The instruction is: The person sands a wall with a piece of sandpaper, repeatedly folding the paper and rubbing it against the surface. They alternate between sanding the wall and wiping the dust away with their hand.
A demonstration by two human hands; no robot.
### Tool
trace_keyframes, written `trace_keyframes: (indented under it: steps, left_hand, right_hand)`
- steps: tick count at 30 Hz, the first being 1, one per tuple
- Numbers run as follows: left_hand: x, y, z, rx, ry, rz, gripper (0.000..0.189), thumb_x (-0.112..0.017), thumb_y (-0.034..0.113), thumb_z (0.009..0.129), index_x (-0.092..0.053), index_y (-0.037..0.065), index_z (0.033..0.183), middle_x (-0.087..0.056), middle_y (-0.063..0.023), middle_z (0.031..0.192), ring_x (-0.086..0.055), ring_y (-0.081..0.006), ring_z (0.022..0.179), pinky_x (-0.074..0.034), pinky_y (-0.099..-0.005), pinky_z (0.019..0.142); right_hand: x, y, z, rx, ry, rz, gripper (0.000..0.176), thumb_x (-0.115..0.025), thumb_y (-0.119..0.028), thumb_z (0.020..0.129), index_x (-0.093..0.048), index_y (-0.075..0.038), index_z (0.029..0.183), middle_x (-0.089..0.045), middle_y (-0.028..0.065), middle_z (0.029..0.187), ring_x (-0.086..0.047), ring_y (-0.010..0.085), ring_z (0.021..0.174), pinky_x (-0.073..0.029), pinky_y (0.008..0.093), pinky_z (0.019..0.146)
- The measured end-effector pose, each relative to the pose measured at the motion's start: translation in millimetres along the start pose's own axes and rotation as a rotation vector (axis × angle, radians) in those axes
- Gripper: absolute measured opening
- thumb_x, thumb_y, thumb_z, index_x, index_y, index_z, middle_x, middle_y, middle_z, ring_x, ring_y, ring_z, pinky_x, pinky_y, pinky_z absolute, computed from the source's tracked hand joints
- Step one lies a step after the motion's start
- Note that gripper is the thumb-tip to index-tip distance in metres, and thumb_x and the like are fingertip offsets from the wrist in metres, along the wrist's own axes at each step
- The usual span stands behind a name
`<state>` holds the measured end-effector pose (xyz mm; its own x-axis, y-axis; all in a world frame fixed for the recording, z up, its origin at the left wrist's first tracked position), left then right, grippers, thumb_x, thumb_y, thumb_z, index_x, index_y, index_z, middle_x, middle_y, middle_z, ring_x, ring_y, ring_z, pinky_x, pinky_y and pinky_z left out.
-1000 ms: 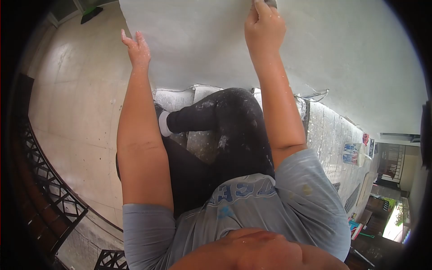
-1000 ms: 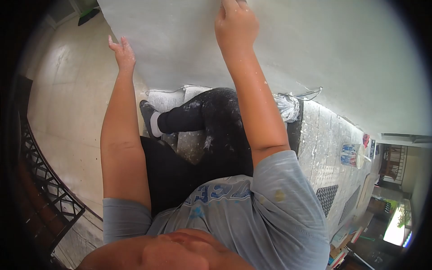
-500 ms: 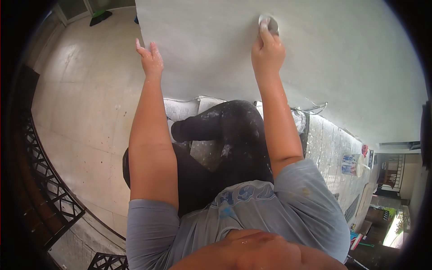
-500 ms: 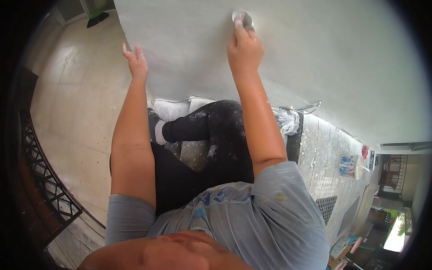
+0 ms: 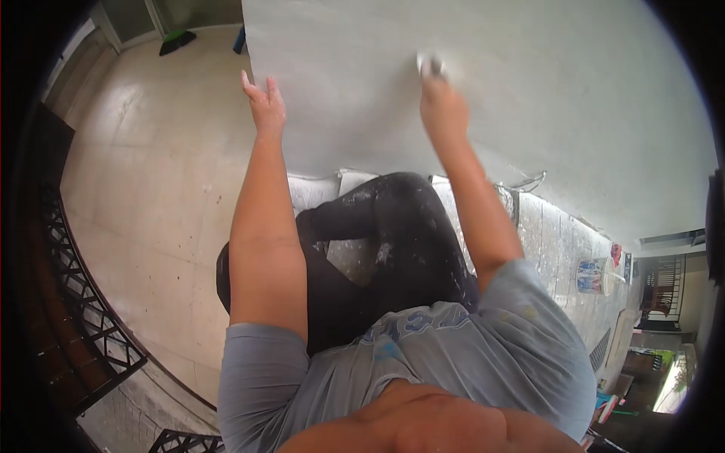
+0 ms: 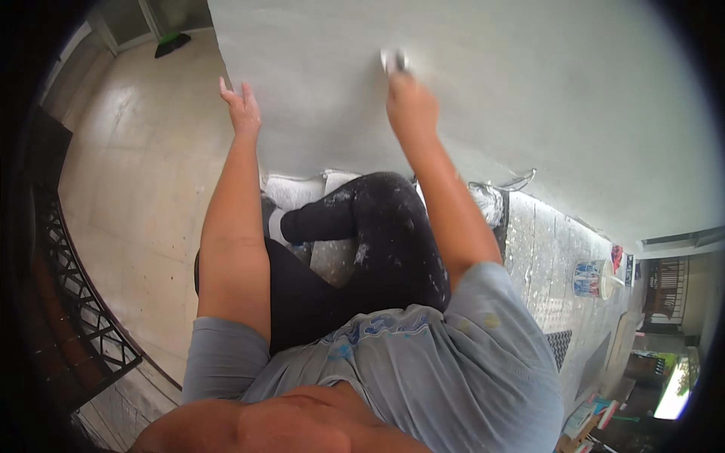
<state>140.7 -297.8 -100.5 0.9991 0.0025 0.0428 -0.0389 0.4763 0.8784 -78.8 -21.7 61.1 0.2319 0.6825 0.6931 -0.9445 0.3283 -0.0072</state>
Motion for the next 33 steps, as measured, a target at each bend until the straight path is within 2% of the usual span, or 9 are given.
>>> trace_keyframes:
  steps: [5, 16, 19, 20, 21, 22, 24, 27, 33]
  left_hand:
    - [7, 30, 2, -0.161, -0.008, 0.213, 0.084, -0.057, 0.034, 0.101, -0.006, 0.001, 0.158, -0.005, -0.0298, 0.163, -0.013, -0.0410, 0.152, -0.019, -0.0519, 0.122]
    - [-28, 265, 6, -0.927, 0.399, 0.095, 0.104, -0.063, 0.051, 0.092, 0.002, 0.010, 0.161, 0.026, -0.0289, 0.161, 0.018, -0.0472, 0.151, 0.002, -0.0692, 0.116]
    - [-134, 254, -42, -0.764, -0.206, 0.292, 0.098, -0.061, 0.059, 0.090, -0.018, 0.007, 0.160, -0.003, -0.0336, 0.164, -0.002, -0.0494, 0.152, 0.000, -0.0669, 0.119]
    - [-153, 299, -108, -0.940, -0.715, 0.909, 0.088, -0.060, 0.061, 0.090, -0.033, 0.012, 0.157, -0.025, -0.0262, 0.162, -0.017, -0.0468, 0.151, -0.009, -0.0626, 0.122]
    - [-180, 263, -146, -1.374, -0.936, 0.629, 0.079, -0.057, 0.058, 0.092, -0.036, 0.016, 0.156, -0.029, -0.0189, 0.163, -0.023, -0.0430, 0.151, -0.011, -0.0574, 0.124]
    - [-186, 241, -181, -1.572, -1.182, 0.524, 0.070, -0.060, 0.049, 0.093, -0.041, 0.021, 0.154, -0.057, -0.0189, 0.140, -0.052, -0.0367, 0.132, -0.037, -0.0544, 0.113]
    - [-174, 238, -210, -1.156, -1.684, 0.877, 0.059, -0.067, 0.037, 0.091, -0.051, 0.023, 0.147, -0.071, -0.0114, 0.099, -0.069, -0.0313, 0.094, -0.055, -0.0478, 0.081]
    - [-141, 218, -188, -1.325, -1.225, 0.354, 0.053, -0.071, 0.024, 0.088, -0.057, 0.024, 0.139, -0.063, -0.0052, 0.072, -0.065, -0.0274, 0.070, -0.051, -0.0435, 0.057]
    - [-87, 279, -189, -1.038, -1.047, 0.112, 0.061, -0.079, 0.020, 0.078, -0.059, 0.020, 0.135, -0.073, -0.0059, 0.099, -0.069, -0.0255, 0.086, -0.055, -0.0386, 0.071]
  right_hand:
    - [27, 42, -165, -0.010, -0.363, 0.134, 0.042, -0.056, -0.009, 0.097, -0.060, -0.021, 0.137, -0.068, 0.0146, 0.094, -0.068, 0.0375, 0.079, -0.055, 0.0474, 0.066]
    - [232, 172, -310, -0.532, -0.150, 0.264, 0.014, -0.063, -0.002, 0.096, -0.070, 0.005, 0.106, -0.066, 0.0192, 0.086, -0.064, 0.0279, 0.074, -0.049, 0.0351, 0.068]
    - [231, 181, -311, -0.542, -0.016, 0.432, 0.015, -0.063, -0.004, 0.098, -0.070, 0.007, 0.106, -0.065, 0.0145, 0.085, -0.060, 0.0190, 0.075, -0.047, 0.0310, 0.068]
    - [229, 180, -312, -0.564, -0.004, 0.463, 0.017, -0.063, -0.005, 0.098, -0.070, 0.007, 0.108, -0.065, 0.0130, 0.086, -0.059, 0.0175, 0.076, -0.047, 0.0303, 0.068]
    - [223, 180, -304, -0.572, 0.006, 0.498, 0.018, -0.062, -0.006, 0.099, -0.069, 0.007, 0.110, -0.065, 0.0115, 0.086, -0.059, 0.0159, 0.077, -0.047, 0.0296, 0.068]
    - [212, 180, -287, -0.565, 0.023, 0.540, 0.020, -0.062, -0.007, 0.099, -0.069, 0.007, 0.112, -0.065, 0.0100, 0.087, -0.058, 0.0144, 0.078, -0.046, 0.0290, 0.068]
    - [200, 174, -258, -0.563, 0.158, 0.725, 0.021, -0.061, -0.008, 0.101, -0.069, 0.006, 0.114, -0.064, 0.0071, 0.088, -0.057, 0.0113, 0.079, -0.045, 0.0266, 0.068]
    - [184, 155, -231, -0.623, 0.160, 0.880, 0.022, -0.061, -0.010, 0.102, -0.068, 0.006, 0.115, -0.064, 0.0022, 0.092, -0.055, 0.0075, 0.082, -0.045, 0.0231, 0.070]
    - [98, 102, -225, -0.858, -0.026, 1.376, 0.028, -0.063, -0.013, 0.101, -0.067, 0.004, 0.122, -0.066, -0.0002, 0.095, -0.057, 0.0046, 0.081, -0.047, 0.0220, 0.071]
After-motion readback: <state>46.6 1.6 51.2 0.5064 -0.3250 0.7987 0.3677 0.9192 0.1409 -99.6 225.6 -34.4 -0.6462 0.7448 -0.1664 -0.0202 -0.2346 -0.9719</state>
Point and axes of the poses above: each hand's wrist, its own z-axis towards the middle knuckle, its own x-axis out of the back of the hand, y = z × x, the point moved 6 cm from there along z, towards the middle knuckle
